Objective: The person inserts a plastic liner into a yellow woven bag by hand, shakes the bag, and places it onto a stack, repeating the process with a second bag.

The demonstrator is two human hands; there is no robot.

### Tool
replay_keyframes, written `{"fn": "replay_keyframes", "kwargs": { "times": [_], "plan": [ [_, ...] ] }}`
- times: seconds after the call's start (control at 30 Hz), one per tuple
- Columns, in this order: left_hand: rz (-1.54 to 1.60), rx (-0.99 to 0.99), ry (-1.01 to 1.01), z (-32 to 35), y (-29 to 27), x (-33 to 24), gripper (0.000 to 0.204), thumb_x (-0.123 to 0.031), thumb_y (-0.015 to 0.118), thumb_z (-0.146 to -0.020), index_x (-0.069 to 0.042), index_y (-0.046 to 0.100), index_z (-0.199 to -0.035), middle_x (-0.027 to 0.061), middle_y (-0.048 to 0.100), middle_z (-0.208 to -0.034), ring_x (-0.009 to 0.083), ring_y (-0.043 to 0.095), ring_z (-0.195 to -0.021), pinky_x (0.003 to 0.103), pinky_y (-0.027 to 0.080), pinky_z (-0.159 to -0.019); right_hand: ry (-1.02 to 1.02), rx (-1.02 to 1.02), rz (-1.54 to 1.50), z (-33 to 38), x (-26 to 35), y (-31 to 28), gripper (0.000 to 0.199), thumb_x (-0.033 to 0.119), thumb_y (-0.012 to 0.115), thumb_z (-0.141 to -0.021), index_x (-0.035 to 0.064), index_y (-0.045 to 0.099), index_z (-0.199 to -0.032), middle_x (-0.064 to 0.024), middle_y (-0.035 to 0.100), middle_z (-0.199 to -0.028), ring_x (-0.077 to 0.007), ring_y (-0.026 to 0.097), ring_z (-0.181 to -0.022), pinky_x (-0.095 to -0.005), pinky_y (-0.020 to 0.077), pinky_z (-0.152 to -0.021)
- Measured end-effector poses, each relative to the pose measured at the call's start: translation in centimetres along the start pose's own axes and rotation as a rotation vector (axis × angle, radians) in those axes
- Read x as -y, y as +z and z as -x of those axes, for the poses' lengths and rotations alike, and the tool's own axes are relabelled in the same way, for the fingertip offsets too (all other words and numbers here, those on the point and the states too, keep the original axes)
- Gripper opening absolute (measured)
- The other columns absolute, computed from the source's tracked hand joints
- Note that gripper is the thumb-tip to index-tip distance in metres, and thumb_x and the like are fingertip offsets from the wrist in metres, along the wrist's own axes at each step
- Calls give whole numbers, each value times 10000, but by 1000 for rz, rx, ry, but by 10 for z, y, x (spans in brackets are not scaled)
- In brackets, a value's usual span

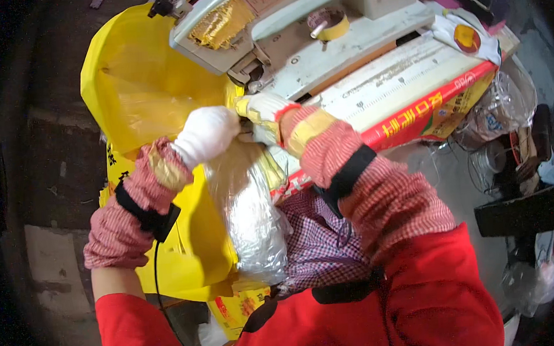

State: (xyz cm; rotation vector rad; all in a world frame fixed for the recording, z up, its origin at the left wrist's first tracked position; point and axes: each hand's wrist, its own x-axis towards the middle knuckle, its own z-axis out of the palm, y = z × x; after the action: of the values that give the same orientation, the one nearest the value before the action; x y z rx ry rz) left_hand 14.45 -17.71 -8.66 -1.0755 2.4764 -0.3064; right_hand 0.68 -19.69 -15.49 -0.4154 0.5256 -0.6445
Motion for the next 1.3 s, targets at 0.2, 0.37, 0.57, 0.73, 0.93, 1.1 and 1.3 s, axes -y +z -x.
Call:
{"fn": "replay_keyframes", "kwargs": {
  "times": [0.2, 0.37, 0.57, 0.73, 0.93, 1.1, 1.3],
  "plan": [
    [120, -62, -266, 27, -14, 49, 107, -151, 520, -804, -91, 571, -876, 137, 603, -744, 329, 565, -658, 376, 446, -598, -678, -186, 1599, 7, -20, 35, 729, 307, 610, -732, 13, 326, -1336, -189, 418, -1320, -296, 388, -1229, -388, 379, -943],
    [76, 141, -38, 145, -100, 41, 69, -183, 587, -733, -118, 609, -738, 101, 611, -756, 299, 590, -713, 391, 456, -652, -579, -325, 2231, -14, -19, 67, 258, 128, 521, -769, 76, 633, -995, -141, 553, -1141, -262, 436, -1127, -334, 342, -935],
    [-474, -847, -382, 251, -123, 50, 165, 33, 612, -668, 25, 628, -832, 148, 602, -1024, 300, 575, -952, 374, 451, -860, -595, -44, 2306, -25, -66, 145, 199, 170, 512, -786, 77, 684, -827, -115, 656, -837, -282, 618, -816, -422, 474, -663],
    [195, -1139, -1324, 331, -7, 14, 393, -192, 532, -897, 16, 437, -1216, 123, 533, -1158, 188, 531, -1035, 293, 437, -872, 215, 699, 1059, 11, -122, 212, 445, 382, 415, -880, -9, 612, -960, -94, 679, -747, -191, 655, -795, -339, 509, -656],
    [2095, -1274, -1217, 363, 79, -96, 436, -262, 418, -934, 28, 406, -1260, 138, 517, -1209, 218, 499, -1100, 315, 395, -944, 553, 917, 1308, 65, -207, 203, 357, 415, 490, -862, 142, 591, -1069, -77, 680, -877, -150, 624, -797, -280, 477, -750],
    [1071, -825, -1268, 389, 105, -135, 327, -149, 434, -922, 56, 497, -1169, 138, 552, -1157, 208, 530, -1045, 316, 407, -926, 437, 939, 590, 75, -141, 97, 490, 314, 624, -756, 23, 539, -1141, -107, 580, -1112, -188, 566, -1000, -324, 453, -827],
    [1539, -1145, -1588, 492, 68, -177, 369, -253, 475, -908, 35, 516, -1136, 90, 602, -1059, 152, 575, -941, 263, 446, -830, -3, 557, -118, 47, -67, 44, 681, 492, 487, -855, -42, 371, -1262, -188, 444, -1275, -321, 443, -1161, -448, 362, -996]
  ]
}}
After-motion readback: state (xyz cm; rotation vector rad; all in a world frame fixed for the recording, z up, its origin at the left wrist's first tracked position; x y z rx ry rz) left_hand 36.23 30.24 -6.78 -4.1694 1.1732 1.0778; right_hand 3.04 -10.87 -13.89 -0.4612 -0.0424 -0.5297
